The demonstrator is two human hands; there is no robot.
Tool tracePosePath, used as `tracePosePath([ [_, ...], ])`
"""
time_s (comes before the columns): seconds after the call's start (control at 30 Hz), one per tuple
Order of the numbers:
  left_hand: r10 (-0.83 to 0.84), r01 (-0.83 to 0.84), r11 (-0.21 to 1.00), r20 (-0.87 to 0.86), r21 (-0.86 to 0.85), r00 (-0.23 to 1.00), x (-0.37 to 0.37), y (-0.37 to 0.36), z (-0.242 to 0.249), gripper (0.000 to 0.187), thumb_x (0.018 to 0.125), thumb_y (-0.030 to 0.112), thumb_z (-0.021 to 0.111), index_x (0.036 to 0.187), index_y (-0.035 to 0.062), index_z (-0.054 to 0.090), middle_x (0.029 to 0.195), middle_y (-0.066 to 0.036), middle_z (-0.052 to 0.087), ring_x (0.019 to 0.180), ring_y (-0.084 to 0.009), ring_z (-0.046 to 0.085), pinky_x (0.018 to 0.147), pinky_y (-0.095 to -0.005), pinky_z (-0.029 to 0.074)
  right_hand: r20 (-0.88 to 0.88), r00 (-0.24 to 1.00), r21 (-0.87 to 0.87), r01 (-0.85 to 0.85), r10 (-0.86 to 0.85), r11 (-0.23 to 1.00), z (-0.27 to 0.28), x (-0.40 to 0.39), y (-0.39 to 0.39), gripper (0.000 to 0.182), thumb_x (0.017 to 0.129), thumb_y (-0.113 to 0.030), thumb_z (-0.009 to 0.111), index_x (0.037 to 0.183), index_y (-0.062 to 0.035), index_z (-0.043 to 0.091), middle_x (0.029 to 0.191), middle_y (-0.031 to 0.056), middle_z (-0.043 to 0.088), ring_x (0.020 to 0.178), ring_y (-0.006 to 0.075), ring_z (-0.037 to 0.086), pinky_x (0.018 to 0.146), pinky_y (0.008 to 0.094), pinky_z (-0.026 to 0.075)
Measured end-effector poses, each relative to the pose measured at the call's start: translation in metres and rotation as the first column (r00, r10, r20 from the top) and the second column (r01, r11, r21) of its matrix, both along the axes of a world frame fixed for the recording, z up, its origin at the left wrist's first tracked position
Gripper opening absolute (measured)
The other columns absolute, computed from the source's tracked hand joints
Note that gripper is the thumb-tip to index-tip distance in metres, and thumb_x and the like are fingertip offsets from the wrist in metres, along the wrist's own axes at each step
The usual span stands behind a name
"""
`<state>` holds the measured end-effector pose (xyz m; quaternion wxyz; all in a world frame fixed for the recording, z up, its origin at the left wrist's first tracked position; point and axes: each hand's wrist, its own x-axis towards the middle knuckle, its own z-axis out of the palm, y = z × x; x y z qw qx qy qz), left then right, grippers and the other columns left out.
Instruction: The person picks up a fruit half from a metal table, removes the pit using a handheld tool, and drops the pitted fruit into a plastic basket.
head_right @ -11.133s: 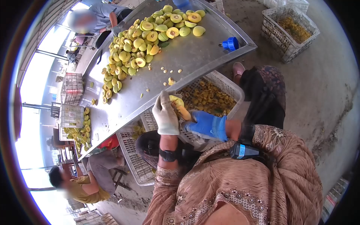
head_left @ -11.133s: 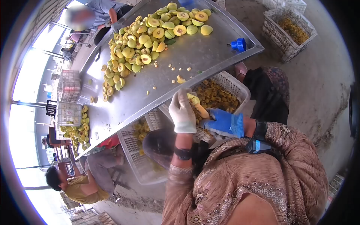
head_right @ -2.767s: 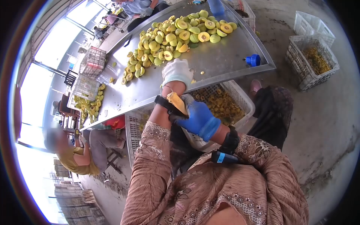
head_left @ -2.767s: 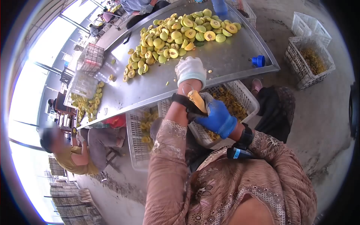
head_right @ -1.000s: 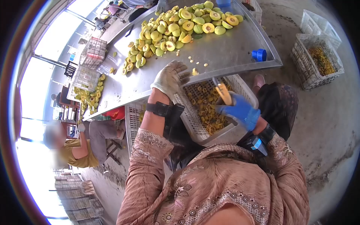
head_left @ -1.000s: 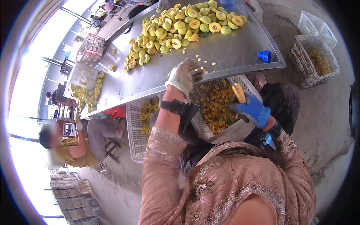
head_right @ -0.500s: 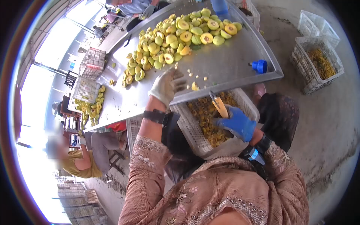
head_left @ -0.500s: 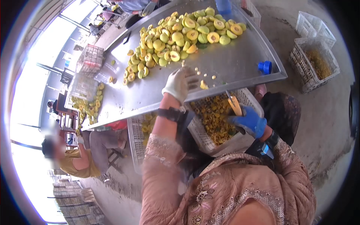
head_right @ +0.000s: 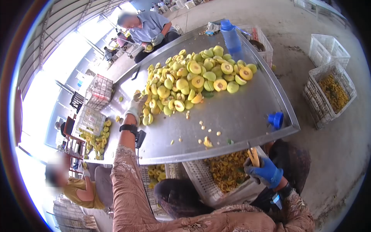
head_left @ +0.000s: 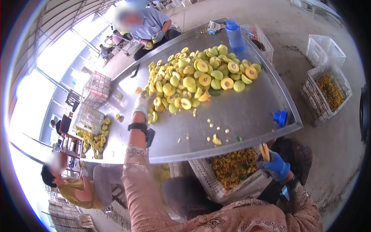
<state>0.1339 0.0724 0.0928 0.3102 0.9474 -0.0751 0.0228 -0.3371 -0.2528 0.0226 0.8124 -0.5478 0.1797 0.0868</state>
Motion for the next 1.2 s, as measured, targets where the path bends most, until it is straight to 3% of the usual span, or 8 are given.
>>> tracePosePath([
  [0.17,-0.288,0.24,0.95,0.27,0.198,0.919,0.006,-0.15,0.007,0.077,0.08,0.052,0.067,0.14,0.0106,0.041,0.14,-0.021,0.044,0.122,-0.0361,0.05,0.103,-0.0419,0.04,-0.043,0.998,0.096,0.046,-0.042,0.994,-0.013,0.013,-0.008,0.022,0.082,-0.012,0.066,0.098,-0.0007,0.057,0.066,0.0021,0.054,0.046,0.0094,0.05,0.04,0.023,0.039],
  [0.37,-0.41,0.403,0.798,-0.086,0.447,0.908,0.024,-0.259,-0.004,0.082,0.082,0.067,0.055,0.144,0.0167,0.038,0.141,-0.014,0.047,0.126,-0.0341,0.048,0.103,-0.0449,0.039,-0.153,0.984,0.075,0.105,-0.093,0.992,-0.017,0.023,-0.014,0.02,0.082,-0.001,0.065,0.101,0.0,0.058,0.07,0.0047,0.056,0.052,0.0099,0.053,0.044,0.0222,0.043],
  [0.57,-0.458,0.448,0.743,-0.11,0.498,0.882,0.025,-0.265,-0.02,0.063,0.082,0.064,0.056,0.128,0.0206,0.057,0.127,-0.013,0.058,0.12,-0.0313,0.053,0.099,-0.0459,0.041,-0.195,0.977,0.058,0.101,-0.088,0.993,-0.021,0.024,-0.017,0.023,0.081,-0.001,0.066,0.102,-0.0008,0.057,0.071,0.0054,0.057,0.057,0.0108,0.057,0.046,0.0225,0.047],
  [0.77,-0.538,0.498,0.66,-0.109,0.562,0.836,-0.05,-0.227,-0.044,0.064,0.08,0.057,0.063,0.13,0.0181,0.054,0.126,-0.013,0.057,0.117,-0.0354,0.053,0.098,-0.0449,0.043,-0.165,0.981,0.158,0.126,-0.099,0.979,-0.021,0.012,-0.014,0.024,0.081,-0.002,0.066,0.103,0.0005,0.056,0.069,0.0061,0.056,0.052,0.0125,0.054,0.046,0.0257,0.045],
  [0.9,-0.673,0.649,0.679,-0.062,0.344,0.737,-0.076,-0.19,-0.046,0.07,0.079,0.051,0.068,0.137,0.018,0.047,0.134,-0.014,0.049,0.123,-0.0356,0.047,0.099,-0.0475,0.042,-0.22,0.97,0.087,0.126,-0.104,0.988,-0.018,0.008,-0.014,0.024,0.081,-0.002,0.066,0.103,0.0017,0.057,0.067,0.0068,0.056,0.049,0.0135,0.052,0.046,0.0269,0.043],
  [0.97,-0.54,0.364,0.781,0.254,0.508,0.803,-0.076,-0.169,-0.039,0.074,0.078,0.052,0.069,0.138,0.0167,0.045,0.142,-0.015,0.041,0.13,-0.0346,0.041,0.101,-0.0497,0.039,-0.255,0.959,0.063,0.148,-0.127,0.987,-0.019,0.007,-0.015,0.024,0.08,-0.002,0.066,0.102,0.0019,0.058,0.066,0.0067,0.057,0.049,0.0133,0.052,0.047,0.0269,0.043],
  [1.1,-0.091,-0.041,0.812,0.196,0.583,0.976,-0.038,-0.121,-0.024,0.093,0.077,0.059,0.067,0.149,0.0201,0.024,0.156,-0.017,0.014,0.135,-0.0399,0.031,0.104,-0.0514,0.037,-0.37,0.916,-0.089,0.132,-0.155,0.987,-0.001,0.015,-0.014,0.019,0.079,-0.002,0.062,0.098,-0.0001,0.06,0.066,0.0039,0.057,0.054,0.0136,0.055,0.05,0.0268,0.044],
  [1.2,-0.014,-0.005,0.795,0.026,0.606,1.0,0.001,-0.126,-0.053,0.106,0.073,0.054,0.074,0.152,0.0222,0.011,0.156,-0.019,0.005,0.129,-0.0459,0.038,0.099,-0.0518,0.043,-0.335,0.938,-0.254,0.005,-0.093,0.967,-0.024,0.021,-0.016,0.015,0.078,-0.007,0.064,0.092,-0.0025,0.062,0.067,0.0023,0.06,0.056,0.014,0.057,0.052,0.0274,0.045],
])
